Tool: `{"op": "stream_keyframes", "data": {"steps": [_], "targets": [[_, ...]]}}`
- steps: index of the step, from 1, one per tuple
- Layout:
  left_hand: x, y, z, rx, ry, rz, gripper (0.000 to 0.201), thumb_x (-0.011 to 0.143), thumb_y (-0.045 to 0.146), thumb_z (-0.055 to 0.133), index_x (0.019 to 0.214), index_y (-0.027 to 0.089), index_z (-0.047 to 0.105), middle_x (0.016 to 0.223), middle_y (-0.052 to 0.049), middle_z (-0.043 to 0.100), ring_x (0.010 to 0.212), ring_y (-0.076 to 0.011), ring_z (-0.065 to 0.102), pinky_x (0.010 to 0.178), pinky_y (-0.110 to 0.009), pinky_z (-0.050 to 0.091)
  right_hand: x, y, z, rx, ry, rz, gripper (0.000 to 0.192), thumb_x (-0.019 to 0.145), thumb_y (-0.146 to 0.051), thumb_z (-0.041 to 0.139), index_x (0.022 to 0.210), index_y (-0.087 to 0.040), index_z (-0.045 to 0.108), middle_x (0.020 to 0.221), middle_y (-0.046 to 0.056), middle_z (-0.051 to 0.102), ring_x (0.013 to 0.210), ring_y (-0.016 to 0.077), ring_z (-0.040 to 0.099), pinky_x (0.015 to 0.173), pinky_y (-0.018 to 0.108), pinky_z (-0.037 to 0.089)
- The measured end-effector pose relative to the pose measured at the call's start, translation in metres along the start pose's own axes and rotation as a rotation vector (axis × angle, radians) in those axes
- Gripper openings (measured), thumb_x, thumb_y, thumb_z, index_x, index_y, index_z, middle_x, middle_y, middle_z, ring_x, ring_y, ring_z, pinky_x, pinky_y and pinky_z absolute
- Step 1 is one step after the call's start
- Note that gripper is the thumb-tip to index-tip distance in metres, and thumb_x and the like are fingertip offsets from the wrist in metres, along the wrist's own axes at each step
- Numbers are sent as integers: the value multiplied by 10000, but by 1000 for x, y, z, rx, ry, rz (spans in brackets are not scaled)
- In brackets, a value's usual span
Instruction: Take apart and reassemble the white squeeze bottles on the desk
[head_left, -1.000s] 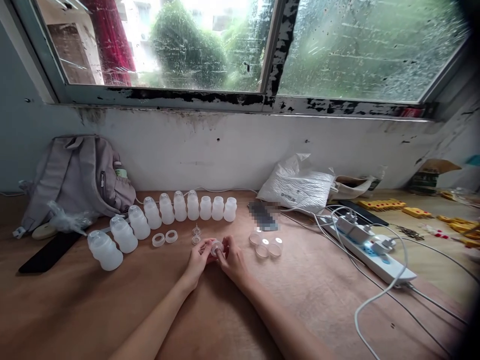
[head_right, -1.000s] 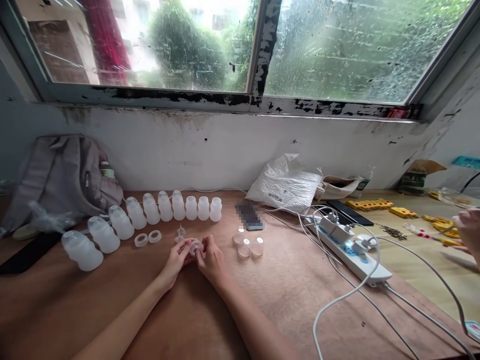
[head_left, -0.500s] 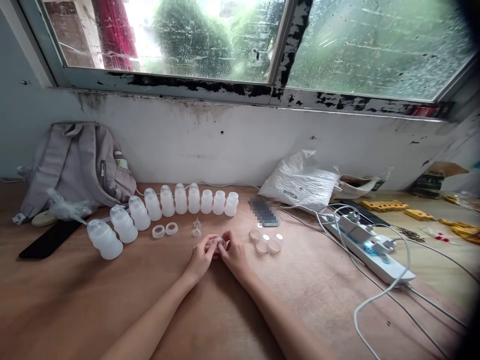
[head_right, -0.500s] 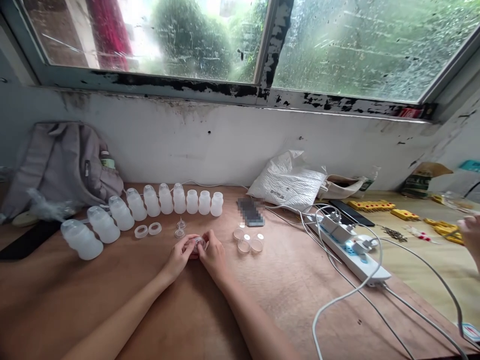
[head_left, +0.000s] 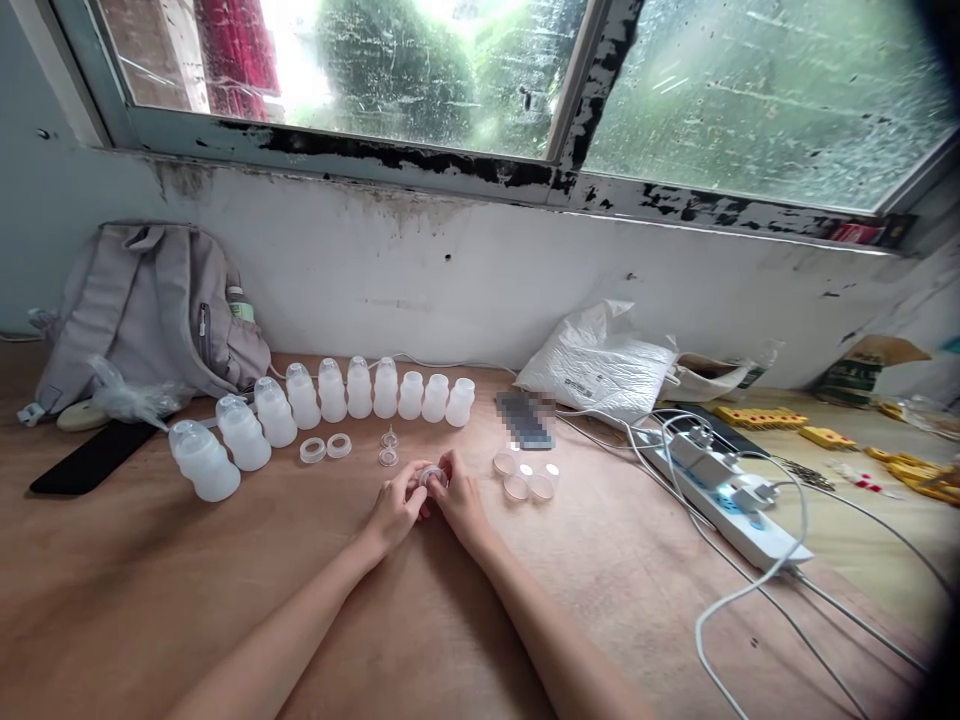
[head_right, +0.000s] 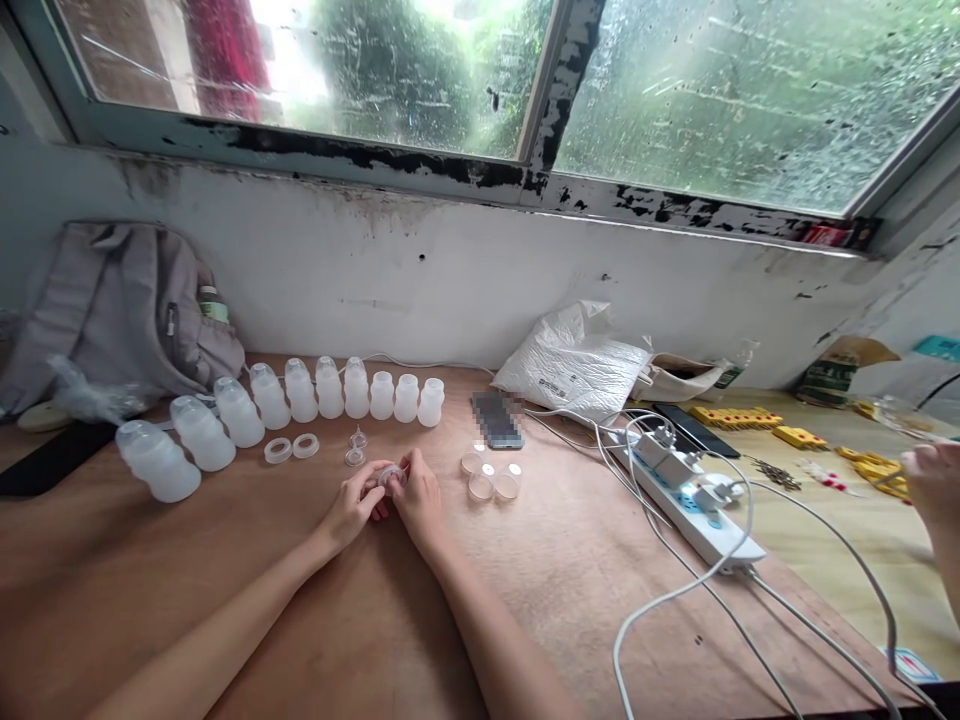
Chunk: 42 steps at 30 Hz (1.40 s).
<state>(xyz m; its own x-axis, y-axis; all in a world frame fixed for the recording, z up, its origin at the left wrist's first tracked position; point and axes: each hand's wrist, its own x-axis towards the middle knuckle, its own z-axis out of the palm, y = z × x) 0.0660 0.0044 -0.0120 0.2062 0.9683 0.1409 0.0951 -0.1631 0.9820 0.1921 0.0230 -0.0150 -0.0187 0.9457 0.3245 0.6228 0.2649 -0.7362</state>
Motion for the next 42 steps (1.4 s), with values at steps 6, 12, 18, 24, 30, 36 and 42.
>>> {"op": "stream_keyframes", "data": {"steps": [6, 12, 18, 24, 30, 36, 42], "targets": [[0, -1, 0, 11, -17, 4, 313, 742, 192, 403, 1034, 200, 514, 620, 12, 606, 441, -104, 539, 425, -199, 429, 0, 1, 0, 2, -1, 1, 59, 682, -217, 425, 718, -211, 378, 597, -48, 443, 525, 118, 427, 490, 218, 316], [0, -7, 0, -2, -20, -4, 350, 731, 195, 408, 1065, 205, 513, 606, 20, 608, 415, -95, 530, 392, -186, 402, 2, 0, 2, -64, 27, 0, 40, 672, -192, 394, 708, -208, 387, 591, -42, 432, 522, 119, 417, 493, 221, 311], [0, -6, 0, 14, -11, -18, 308, 766, 263, 415, 1049, 203, 520, 584, 18, 607, 418, -106, 537, 394, -194, 408, 1, 2, 2, -59, 22, 8, 40, 674, -199, 408, 699, -211, 379, 596, -40, 441, 521, 119, 421, 497, 221, 310], [2, 3, 1, -81, 4, -80, 328, 788, 426, 426, 991, 188, 521, 698, -21, 627, 494, -127, 586, 425, -213, 446, -3, 3, -2, 3, 23, -47, 94, 678, -210, 425, 651, -213, 335, 564, -55, 394, 505, 108, 384, 490, 214, 300], [10, 2, -7, -296, 3, -188, 428, 735, 388, 540, 1080, 155, 439, 660, -21, 609, 530, -116, 579, 492, -218, 462, -5, -3, -3, 26, -5, -82, 118, 702, -207, 443, 648, -206, 339, 557, -58, 390, 487, 94, 383, 476, 202, 309], [16, 3, -24, -328, 108, -52, 416, 690, 324, 596, 1047, 131, 504, 665, -10, 572, 574, -103, 543, 512, -199, 439, -9, -9, -7, -4, -114, -304, 123, 799, -289, 427, 871, -189, 440, 750, -3, 527, 484, 78, 446, 505, 202, 373], [24, 1, -41, -360, 348, 49, 367, 704, 330, 574, 1021, 146, 546, 774, -31, 574, 663, -113, 534, 531, -194, 431, 30, -16, -1, -139, 34, -348, 281, 860, -267, 339, 1119, -181, 406, 821, 41, 579, 564, 119, 523, 547, 228, 393]]}}
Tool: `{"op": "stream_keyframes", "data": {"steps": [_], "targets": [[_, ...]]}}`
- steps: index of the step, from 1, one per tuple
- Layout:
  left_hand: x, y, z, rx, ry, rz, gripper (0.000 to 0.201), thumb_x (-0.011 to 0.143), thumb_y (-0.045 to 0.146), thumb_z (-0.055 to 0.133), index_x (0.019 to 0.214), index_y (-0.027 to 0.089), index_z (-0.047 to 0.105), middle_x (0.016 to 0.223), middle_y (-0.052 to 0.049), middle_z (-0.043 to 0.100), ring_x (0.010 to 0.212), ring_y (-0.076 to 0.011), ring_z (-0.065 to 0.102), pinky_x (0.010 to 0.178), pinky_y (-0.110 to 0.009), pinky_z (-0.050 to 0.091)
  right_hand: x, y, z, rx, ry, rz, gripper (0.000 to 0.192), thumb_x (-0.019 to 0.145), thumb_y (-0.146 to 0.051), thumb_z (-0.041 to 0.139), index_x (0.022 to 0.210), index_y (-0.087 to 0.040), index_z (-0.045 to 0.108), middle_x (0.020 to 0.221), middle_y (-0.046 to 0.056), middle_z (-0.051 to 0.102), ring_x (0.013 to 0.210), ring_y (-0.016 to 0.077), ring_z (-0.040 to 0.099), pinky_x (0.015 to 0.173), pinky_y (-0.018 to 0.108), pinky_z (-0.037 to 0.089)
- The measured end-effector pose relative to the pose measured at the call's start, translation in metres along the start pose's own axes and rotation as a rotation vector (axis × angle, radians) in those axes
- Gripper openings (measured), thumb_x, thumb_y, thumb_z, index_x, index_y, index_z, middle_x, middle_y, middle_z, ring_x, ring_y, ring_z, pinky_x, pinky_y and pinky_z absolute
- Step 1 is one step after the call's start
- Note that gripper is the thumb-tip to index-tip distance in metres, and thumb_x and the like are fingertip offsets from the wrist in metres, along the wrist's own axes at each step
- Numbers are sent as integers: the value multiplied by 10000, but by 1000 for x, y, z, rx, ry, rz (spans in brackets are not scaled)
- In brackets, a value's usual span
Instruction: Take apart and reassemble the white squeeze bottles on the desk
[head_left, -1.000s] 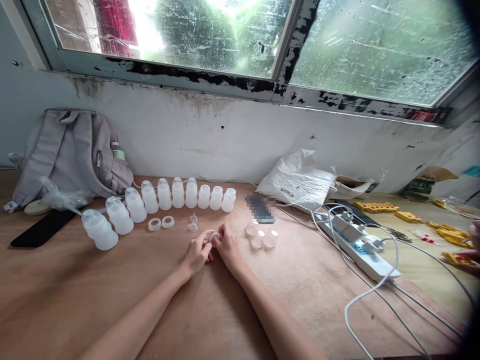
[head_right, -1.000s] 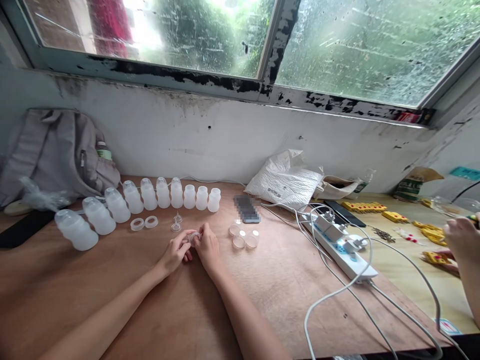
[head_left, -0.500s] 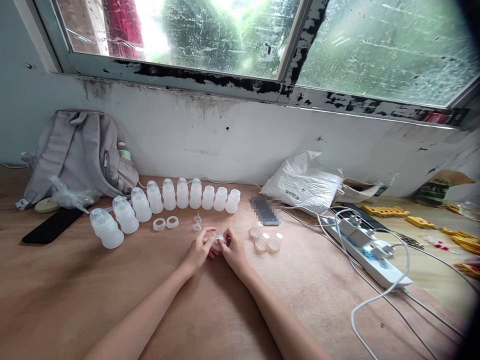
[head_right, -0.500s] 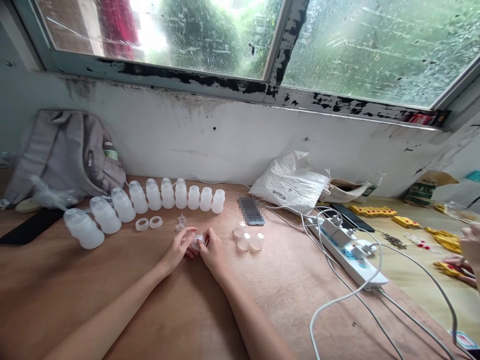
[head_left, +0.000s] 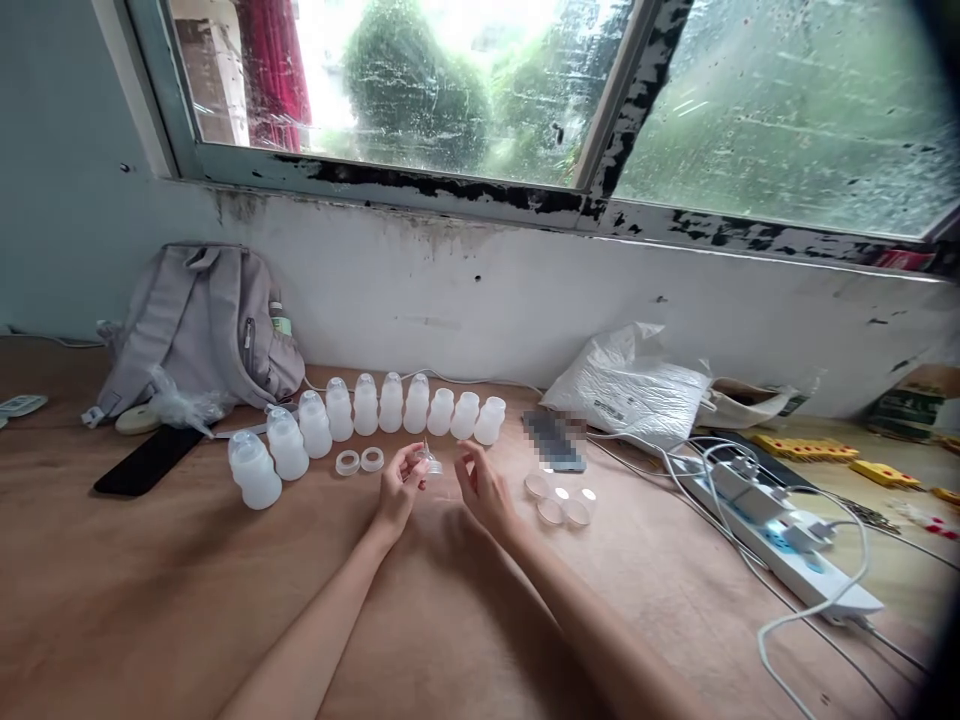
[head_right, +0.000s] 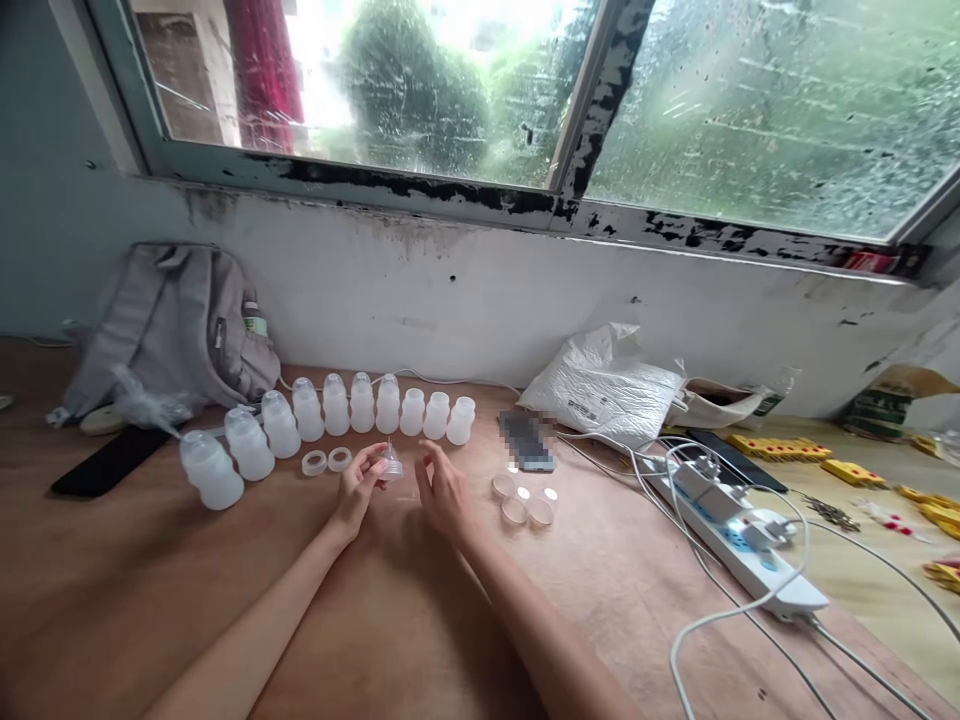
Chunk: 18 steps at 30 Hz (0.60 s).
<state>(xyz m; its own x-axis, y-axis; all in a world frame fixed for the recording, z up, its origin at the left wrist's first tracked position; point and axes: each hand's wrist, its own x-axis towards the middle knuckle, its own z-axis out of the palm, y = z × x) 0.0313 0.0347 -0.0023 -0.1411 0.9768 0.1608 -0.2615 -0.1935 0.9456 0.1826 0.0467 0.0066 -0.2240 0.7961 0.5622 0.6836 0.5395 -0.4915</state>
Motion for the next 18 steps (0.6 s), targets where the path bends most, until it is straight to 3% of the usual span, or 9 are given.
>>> {"op": "stream_keyframes", "data": {"steps": [4, 8, 13, 18], "targets": [[7, 0, -7, -62, 110, -22, 393, 702, 341, 576, 1041, 143, 560, 897, -63, 592, 768, -139, 550, 600, -212, 440, 52, 6, 13, -96, 45, 97, 397, 833, -239, 373, 1227, -193, 347, 763, 34, 580, 607, 160, 541, 550, 254, 394], [11, -2, -11, -65, 138, -18, 361, 711, 365, 566, 1002, 153, 596, 988, -75, 600, 801, -147, 552, 599, -209, 424, 80, 7, 26, -99, 52, 137, 354, 810, -216, 398, 1162, -203, 426, 780, 39, 560, 656, 167, 541, 588, 272, 412], [11, -2, -9, -53, 154, -16, 356, 712, 382, 568, 983, 153, 590, 990, -77, 596, 771, -143, 556, 585, -211, 424, 67, 5, 38, -94, 152, 95, 186, 818, -255, 393, 949, -189, 509, 996, 99, 478, 706, 167, 521, 604, 297, 434], [8, -1, -7, -19, 152, 41, 348, 731, 378, 556, 991, 147, 569, 968, -81, 586, 769, -144, 542, 572, -209, 426, 36, 8, 30, -42, 212, 14, 129, 827, -259, 388, 845, -171, 481, 944, 101, 489, 854, 195, 512, 732, 338, 436]]}}
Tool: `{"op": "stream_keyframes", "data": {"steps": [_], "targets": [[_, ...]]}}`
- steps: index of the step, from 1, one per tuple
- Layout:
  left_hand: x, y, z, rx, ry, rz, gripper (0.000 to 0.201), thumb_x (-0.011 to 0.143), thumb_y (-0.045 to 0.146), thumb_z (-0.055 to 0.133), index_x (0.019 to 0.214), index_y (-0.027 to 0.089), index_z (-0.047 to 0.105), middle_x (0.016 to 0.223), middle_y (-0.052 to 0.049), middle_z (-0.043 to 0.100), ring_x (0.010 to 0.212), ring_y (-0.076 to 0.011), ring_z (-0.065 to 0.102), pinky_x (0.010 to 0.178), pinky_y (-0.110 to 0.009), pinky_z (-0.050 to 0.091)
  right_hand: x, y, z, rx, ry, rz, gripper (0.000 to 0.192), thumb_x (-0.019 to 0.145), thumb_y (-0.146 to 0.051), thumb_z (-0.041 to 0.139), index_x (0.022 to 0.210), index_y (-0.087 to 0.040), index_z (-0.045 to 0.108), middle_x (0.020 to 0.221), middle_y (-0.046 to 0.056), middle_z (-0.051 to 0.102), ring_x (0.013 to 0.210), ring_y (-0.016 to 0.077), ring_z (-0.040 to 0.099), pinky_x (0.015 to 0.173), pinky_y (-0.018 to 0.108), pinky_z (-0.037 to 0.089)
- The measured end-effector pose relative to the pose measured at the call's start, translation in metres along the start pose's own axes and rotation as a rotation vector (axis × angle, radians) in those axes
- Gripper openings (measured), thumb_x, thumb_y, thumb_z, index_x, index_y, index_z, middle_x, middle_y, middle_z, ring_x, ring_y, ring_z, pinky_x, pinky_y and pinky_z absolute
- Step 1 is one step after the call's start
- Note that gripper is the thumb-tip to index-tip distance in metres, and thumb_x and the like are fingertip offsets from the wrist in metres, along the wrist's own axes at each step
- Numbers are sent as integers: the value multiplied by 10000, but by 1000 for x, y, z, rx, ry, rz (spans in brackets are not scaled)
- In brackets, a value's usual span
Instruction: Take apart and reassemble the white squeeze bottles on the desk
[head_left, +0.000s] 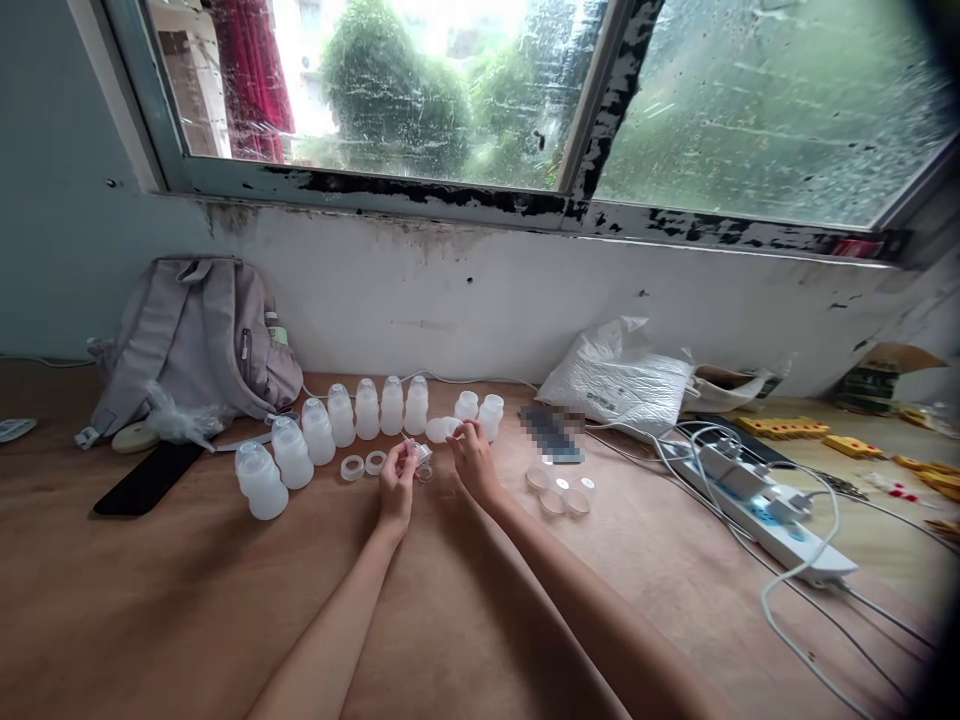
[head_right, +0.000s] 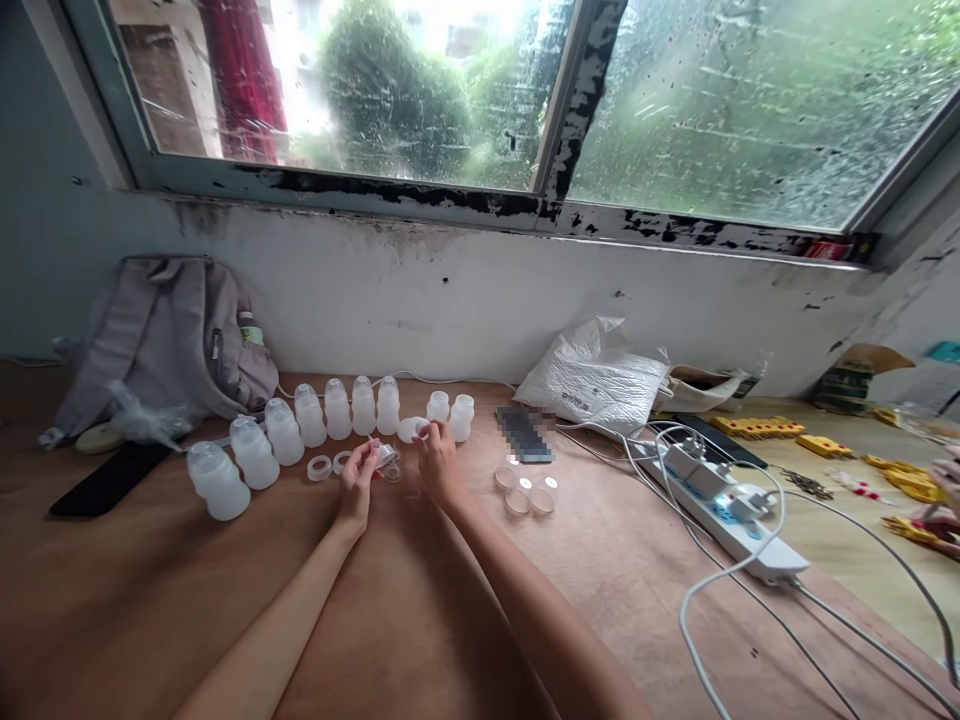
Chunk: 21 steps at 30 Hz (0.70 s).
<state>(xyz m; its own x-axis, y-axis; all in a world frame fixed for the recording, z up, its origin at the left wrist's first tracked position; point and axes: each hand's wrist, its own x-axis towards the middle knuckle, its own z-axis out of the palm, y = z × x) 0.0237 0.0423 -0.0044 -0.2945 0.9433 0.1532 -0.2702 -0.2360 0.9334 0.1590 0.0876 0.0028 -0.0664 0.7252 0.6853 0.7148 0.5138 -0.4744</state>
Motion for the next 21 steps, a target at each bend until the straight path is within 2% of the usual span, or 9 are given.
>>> {"op": "stream_keyframes", "data": {"steps": [4, 7, 9, 14, 17, 21], "targets": [[-2, -1, 2, -44, -2, 21, 317, 734, 371, 556, 964, 152, 565, 947, -69, 575, 754, -131, 530, 577, -206, 430, -15, -3, -31, 69, 80, 97, 167, 809, -306, 447, 918, -179, 449, 903, 79, 542, 820, 192, 538, 730, 350, 447], [-4, -2, 4, -152, -21, -35, 288, 721, 360, 573, 931, 164, 557, 942, -52, 557, 755, -122, 534, 592, -208, 437, -23, -8, -53, 112, 107, 180, 262, 780, -342, 501, 984, -195, 425, 938, 70, 561, 810, 188, 556, 724, 351, 462], [-7, -2, 7, -231, -47, -90, 269, 703, 354, 591, 895, 170, 550, 925, -38, 547, 739, -114, 538, 609, -218, 447, -29, -9, -60, 125, 92, 180, 275, 774, -347, 508, 989, -197, 422, 945, 72, 565, 815, 188, 563, 736, 359, 466], [-21, -1, 15, -276, -105, -183, 247, 660, 345, 627, 824, 185, 535, 888, -9, 536, 725, -108, 544, 653, -246, 464, -51, -2, -55, 133, -6, 96, 409, 752, -333, 540, 1094, -182, 372, 1002, 105, 557, 881, 206, 566, 748, 357, 478], [-27, -1, 19, -229, -131, -157, 249, 666, 333, 626, 843, 194, 519, 852, -4, 539, 748, -121, 547, 655, -251, 468, -62, 3, -48, 138, -110, 48, 469, 736, -301, 557, 1144, -192, 353, 1040, 99, 548, 906, 209, 567, 754, 345, 484], [-27, -2, 20, -162, -151, -121, 255, 685, 322, 616, 862, 182, 497, 851, -22, 540, 746, -128, 549, 637, -243, 466, -65, 4, -48, 103, -189, -39, 468, 725, -244, 563, 1165, -220, 406, 1059, 76, 548, 936, 208, 556, 786, 337, 476]]}}
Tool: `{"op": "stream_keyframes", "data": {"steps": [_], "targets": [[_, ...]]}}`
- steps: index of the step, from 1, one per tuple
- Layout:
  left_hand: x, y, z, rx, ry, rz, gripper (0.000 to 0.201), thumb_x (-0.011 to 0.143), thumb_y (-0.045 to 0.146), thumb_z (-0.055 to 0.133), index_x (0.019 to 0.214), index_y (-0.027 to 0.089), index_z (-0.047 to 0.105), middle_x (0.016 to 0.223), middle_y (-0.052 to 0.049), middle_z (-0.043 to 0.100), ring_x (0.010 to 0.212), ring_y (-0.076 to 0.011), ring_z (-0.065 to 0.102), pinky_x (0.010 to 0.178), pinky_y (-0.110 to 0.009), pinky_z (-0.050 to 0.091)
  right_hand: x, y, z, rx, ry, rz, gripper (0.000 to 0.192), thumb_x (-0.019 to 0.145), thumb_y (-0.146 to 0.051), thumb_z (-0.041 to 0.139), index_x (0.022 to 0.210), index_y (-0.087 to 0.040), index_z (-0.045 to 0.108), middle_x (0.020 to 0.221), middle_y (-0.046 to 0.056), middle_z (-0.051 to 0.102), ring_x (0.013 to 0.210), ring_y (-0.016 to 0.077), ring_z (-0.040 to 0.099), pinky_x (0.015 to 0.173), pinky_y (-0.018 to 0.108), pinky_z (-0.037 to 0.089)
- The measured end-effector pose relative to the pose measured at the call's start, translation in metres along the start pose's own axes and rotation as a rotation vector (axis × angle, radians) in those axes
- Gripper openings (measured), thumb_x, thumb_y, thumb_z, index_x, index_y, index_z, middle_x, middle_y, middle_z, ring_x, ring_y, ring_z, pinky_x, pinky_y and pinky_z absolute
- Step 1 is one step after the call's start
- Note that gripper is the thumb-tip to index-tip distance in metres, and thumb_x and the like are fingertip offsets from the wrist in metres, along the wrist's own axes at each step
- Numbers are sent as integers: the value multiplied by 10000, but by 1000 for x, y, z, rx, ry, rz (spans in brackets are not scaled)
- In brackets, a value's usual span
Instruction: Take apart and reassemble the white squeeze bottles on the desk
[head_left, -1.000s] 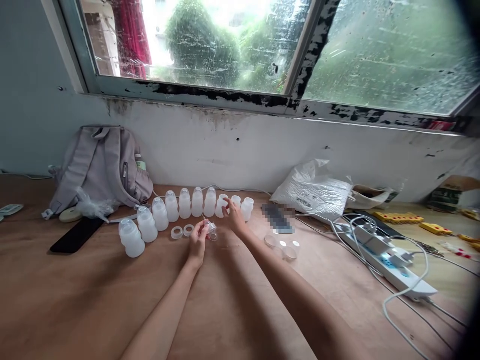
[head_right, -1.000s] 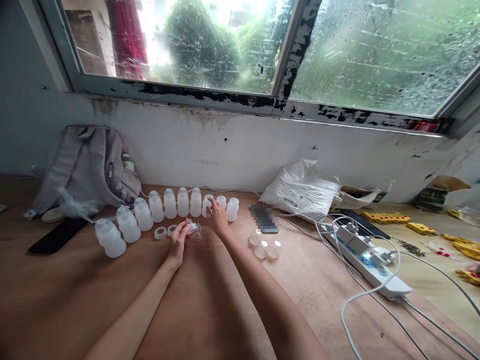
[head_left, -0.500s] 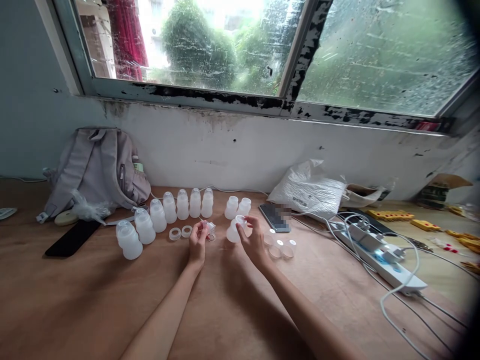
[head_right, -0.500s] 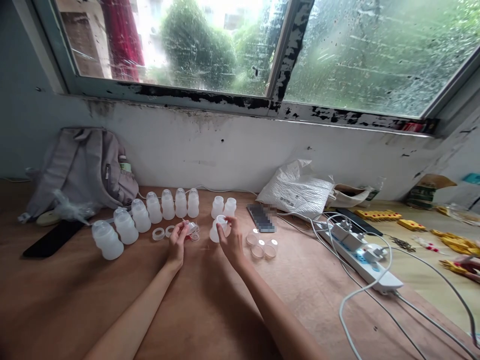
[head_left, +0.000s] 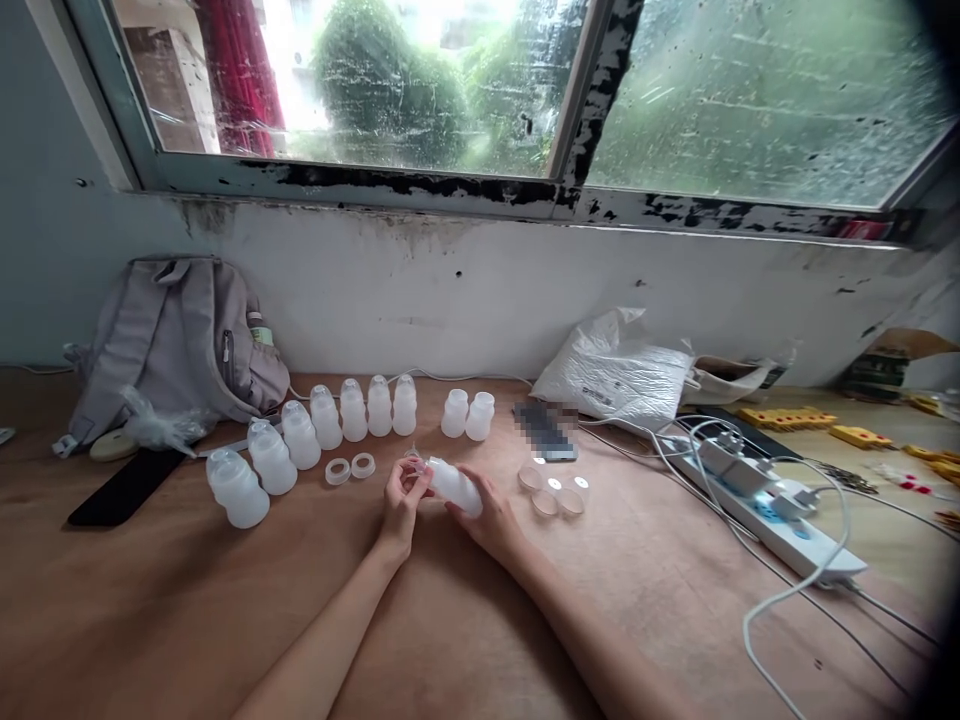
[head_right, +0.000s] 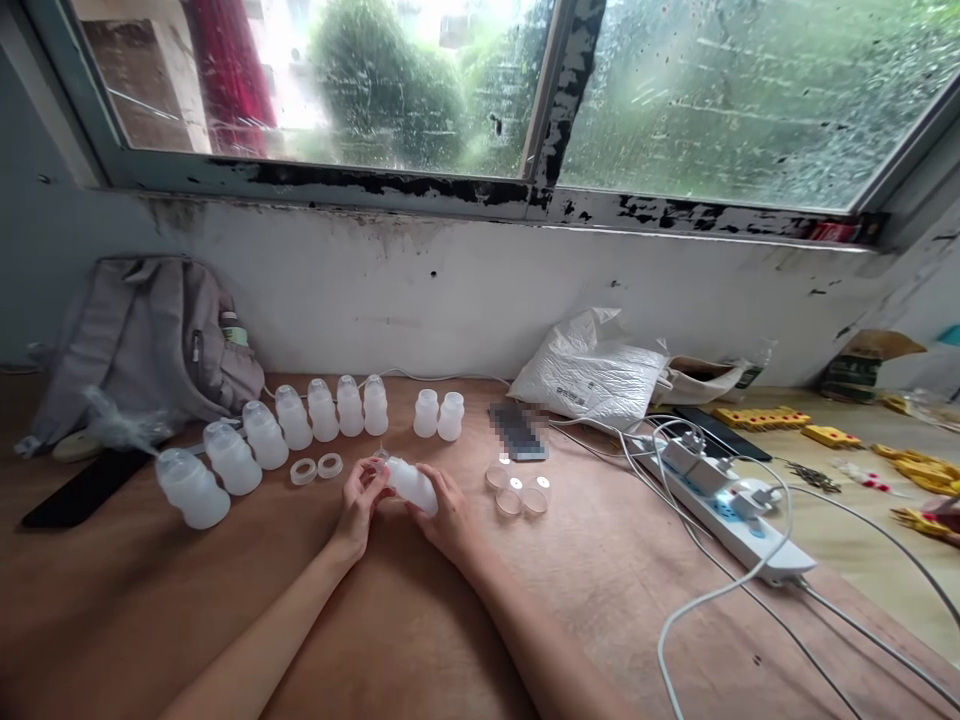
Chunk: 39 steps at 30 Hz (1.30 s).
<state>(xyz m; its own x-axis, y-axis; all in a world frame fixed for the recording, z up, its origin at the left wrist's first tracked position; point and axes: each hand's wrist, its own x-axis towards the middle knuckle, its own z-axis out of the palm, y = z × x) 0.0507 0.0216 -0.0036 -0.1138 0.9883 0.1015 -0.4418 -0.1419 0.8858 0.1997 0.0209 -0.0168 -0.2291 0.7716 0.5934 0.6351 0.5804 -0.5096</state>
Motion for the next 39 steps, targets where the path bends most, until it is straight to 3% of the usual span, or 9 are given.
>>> {"op": "stream_keyframes", "data": {"steps": [10, 20, 25, 28, 33, 39], "targets": [[1, 1, -1, 69, 41, -34, 275, 684, 382, 605, 829, 165, 518, 821, -30, 537, 715, -131, 552, 610, -245, 483, 2, -3, -15, -240, -27, -122, 526, 756, -137, 513, 1244, -300, 406, 1070, 62, 538, 952, 216, 503, 825, 388, 455], [0, 3, -4, 165, 55, -27, 230, 679, 354, 615, 787, 163, 545, 741, -12, 563, 656, -119, 540, 576, -238, 461, 2, -6, -19, -227, -55, -132, 518, 749, -101, 504, 1230, -277, 426, 1093, 66, 526, 970, 219, 475, 849, 394, 423], [5, 7, -8, 21, -37, -71, 184, 627, 234, 636, 789, 155, 599, 901, -54, 612, 855, -161, 555, 720, -249, 429, 1, -3, -13, -170, -35, -90, 550, 735, -141, 545, 1245, -290, 399, 1070, 56, 542, 962, 215, 491, 828, 378, 454], [6, 8, -8, -31, -44, -84, 229, 632, 215, 618, 857, 171, 613, 967, -48, 595, 901, -153, 541, 743, -233, 410, 1, -3, -12, -170, -22, -90, 564, 731, -149, 557, 1253, -280, 388, 1077, 53, 542, 969, 209, 496, 842, 368, 453], [5, 9, -7, 26, 5, -44, 387, 675, 277, 612, 1044, 182, 546, 835, -33, 597, 776, -130, 563, 711, -243, 415, 0, -2, -12, -207, -32, -114, 559, 732, -156, 559, 1251, -282, 395, 1074, 55, 543, 962, 208, 496, 835, 370, 458], [6, 8, -8, -14, -16, -37, 431, 639, 186, 614, 1058, 186, 512, 955, -62, 604, 950, -166, 544, 824, -280, 402, 1, 0, -12, -209, -34, -99, 556, 730, -148, 558, 1245, -290, 402, 1075, 49, 548, 951, 208, 498, 834, 374, 454]]}}
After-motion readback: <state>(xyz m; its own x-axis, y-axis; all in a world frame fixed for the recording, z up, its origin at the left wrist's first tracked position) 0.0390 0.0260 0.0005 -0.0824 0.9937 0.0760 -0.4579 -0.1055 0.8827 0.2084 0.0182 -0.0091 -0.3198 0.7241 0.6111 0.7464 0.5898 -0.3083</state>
